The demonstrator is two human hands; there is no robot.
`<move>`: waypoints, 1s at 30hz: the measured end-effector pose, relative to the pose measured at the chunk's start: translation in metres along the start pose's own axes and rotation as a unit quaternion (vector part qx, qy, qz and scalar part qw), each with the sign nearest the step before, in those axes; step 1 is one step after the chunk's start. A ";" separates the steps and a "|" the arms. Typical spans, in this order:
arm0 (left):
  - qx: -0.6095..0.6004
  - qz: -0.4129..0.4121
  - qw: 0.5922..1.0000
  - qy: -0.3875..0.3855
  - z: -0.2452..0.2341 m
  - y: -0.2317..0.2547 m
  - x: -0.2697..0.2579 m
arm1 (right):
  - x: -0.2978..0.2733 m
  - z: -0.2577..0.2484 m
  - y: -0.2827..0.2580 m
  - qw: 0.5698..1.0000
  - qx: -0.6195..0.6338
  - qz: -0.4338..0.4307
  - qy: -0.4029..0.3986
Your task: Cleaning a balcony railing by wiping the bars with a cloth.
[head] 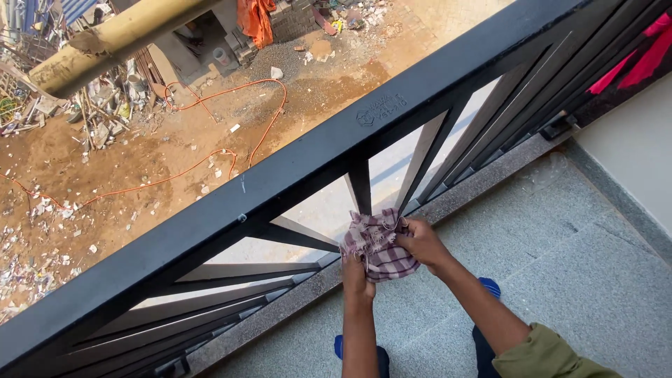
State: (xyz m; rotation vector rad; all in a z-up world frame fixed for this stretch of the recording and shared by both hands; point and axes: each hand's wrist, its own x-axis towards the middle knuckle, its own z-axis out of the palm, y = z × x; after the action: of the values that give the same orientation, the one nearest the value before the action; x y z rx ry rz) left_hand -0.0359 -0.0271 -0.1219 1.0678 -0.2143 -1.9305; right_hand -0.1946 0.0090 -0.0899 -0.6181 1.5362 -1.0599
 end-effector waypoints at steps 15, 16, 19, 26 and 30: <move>0.030 -0.024 0.999 0.015 -0.007 -0.013 0.032 | 0.048 -0.016 0.098 0.996 0.064 0.065 0.012; 0.025 -0.028 0.999 0.019 0.003 -0.009 0.003 | 0.032 -0.017 0.075 0.996 0.059 0.071 0.012; 0.047 -0.010 0.999 0.012 0.025 0.019 -0.065 | -0.023 0.000 -0.010 0.979 0.195 -0.007 -0.061; 0.255 0.529 0.808 -0.043 0.027 0.015 -0.036 | 0.001 -0.007 0.024 0.916 -0.081 -0.392 0.034; 0.061 -0.027 0.997 0.041 -0.032 -0.023 0.037 | 0.033 -0.002 0.065 0.999 0.018 0.000 -0.033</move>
State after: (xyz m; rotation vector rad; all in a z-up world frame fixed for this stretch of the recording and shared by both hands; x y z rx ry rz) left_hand -0.0348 -0.0340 -0.1758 1.2409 -0.2627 -1.9366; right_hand -0.1946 0.0122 -0.1627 -0.6217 1.4564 -1.0549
